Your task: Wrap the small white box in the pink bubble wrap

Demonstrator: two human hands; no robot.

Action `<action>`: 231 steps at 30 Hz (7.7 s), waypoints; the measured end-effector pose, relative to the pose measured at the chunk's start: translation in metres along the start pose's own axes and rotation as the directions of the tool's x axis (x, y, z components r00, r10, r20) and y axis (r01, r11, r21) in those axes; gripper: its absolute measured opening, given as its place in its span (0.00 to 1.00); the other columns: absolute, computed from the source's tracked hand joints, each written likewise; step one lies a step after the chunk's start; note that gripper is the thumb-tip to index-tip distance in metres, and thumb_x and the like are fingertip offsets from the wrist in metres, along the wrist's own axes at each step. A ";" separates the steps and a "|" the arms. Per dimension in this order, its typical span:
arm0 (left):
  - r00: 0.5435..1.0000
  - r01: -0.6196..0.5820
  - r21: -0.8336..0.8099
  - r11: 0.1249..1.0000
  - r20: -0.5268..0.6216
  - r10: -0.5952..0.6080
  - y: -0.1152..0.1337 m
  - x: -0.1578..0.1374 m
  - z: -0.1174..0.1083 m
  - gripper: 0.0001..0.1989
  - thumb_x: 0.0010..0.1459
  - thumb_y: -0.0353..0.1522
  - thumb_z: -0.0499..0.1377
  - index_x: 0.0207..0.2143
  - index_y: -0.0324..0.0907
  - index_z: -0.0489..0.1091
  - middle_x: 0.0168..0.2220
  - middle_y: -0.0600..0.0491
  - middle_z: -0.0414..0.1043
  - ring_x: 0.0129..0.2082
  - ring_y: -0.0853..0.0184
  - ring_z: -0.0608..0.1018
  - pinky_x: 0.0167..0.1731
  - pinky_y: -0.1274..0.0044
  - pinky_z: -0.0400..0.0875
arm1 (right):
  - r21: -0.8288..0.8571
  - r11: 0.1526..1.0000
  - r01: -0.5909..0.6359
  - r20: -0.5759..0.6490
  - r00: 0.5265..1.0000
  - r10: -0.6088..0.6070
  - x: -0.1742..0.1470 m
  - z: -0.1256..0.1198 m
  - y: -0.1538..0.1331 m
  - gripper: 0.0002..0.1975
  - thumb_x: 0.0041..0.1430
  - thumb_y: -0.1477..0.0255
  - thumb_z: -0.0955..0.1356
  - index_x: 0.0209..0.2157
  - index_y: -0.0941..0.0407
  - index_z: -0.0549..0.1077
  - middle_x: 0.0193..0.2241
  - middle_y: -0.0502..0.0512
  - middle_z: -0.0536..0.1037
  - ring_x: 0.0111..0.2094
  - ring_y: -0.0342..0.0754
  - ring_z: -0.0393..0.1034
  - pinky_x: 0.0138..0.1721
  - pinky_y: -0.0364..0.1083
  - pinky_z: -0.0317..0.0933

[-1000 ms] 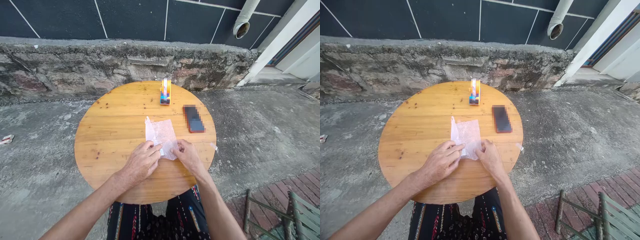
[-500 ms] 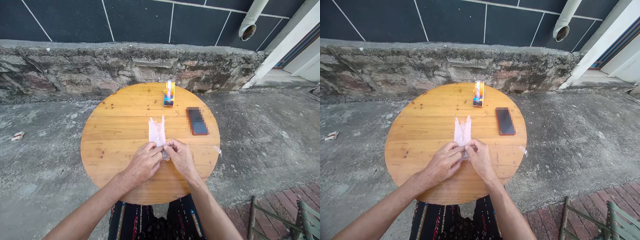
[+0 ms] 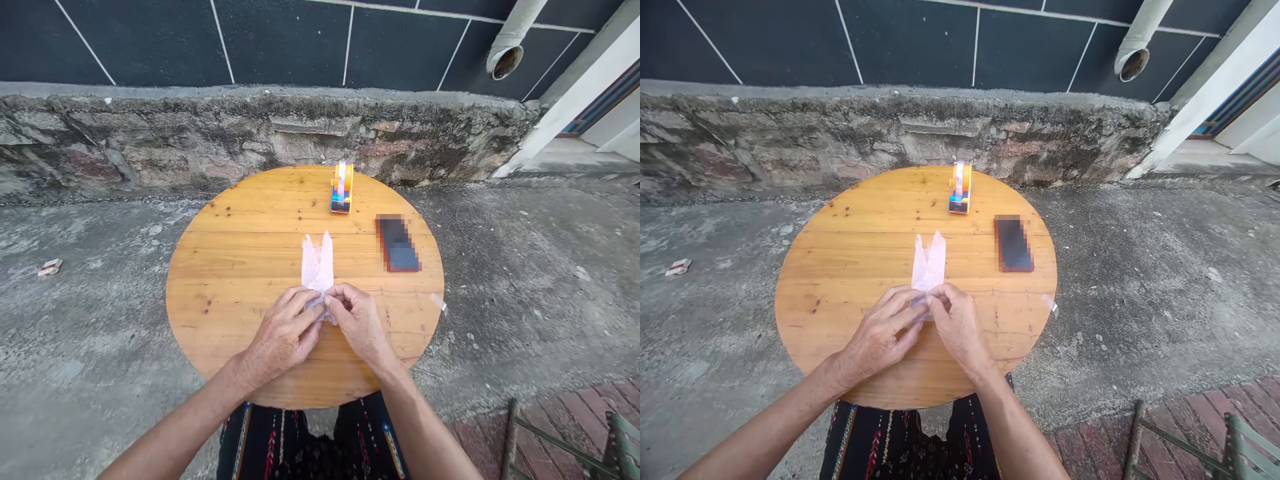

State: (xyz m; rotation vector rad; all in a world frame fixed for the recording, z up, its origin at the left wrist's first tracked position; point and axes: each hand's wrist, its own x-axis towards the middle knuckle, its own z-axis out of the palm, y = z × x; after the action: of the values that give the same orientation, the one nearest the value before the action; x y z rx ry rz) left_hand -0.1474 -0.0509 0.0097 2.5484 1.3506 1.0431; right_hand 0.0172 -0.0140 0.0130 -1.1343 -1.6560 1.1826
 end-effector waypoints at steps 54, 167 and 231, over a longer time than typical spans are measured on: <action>0.982 0.109 -0.259 0.960 -0.124 -0.145 -0.007 -0.005 -0.005 0.10 0.57 0.25 0.56 0.41 0.40 0.72 0.42 0.47 0.71 0.43 0.63 0.74 0.42 0.70 0.71 | -0.417 0.878 0.234 0.275 0.953 -0.123 0.000 -0.013 -0.016 0.14 0.56 0.81 0.66 0.43 0.55 0.75 0.37 0.53 0.75 0.36 0.45 0.70 0.39 0.43 0.63; 0.872 0.407 -0.333 0.850 0.418 -0.254 -0.009 0.022 -0.026 0.20 0.49 0.23 0.56 0.45 0.45 0.73 0.47 0.53 0.72 0.46 0.65 0.74 0.49 0.74 0.68 | -0.484 0.807 0.339 0.341 0.922 -0.183 -0.004 -0.026 -0.011 0.13 0.66 0.67 0.62 0.49 0.53 0.72 0.46 0.55 0.73 0.46 0.50 0.67 0.49 0.50 0.57; 0.830 0.557 -0.159 0.815 0.127 -0.542 -0.023 0.026 -0.007 0.17 0.58 0.36 0.57 0.48 0.40 0.69 0.39 0.50 0.72 0.38 0.64 0.74 0.38 0.73 0.69 | -0.651 0.713 0.260 0.310 0.949 -0.062 0.032 -0.022 -0.006 0.17 0.65 0.60 0.61 0.37 0.57 0.75 0.34 0.57 0.78 0.39 0.50 0.71 0.42 0.48 0.57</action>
State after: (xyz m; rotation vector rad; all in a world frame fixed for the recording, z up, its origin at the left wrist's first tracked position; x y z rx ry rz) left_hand -0.1584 -0.0189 0.0202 1.8518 1.7203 0.8890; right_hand 0.0277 0.0209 0.0276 -1.2501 -2.4761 0.6088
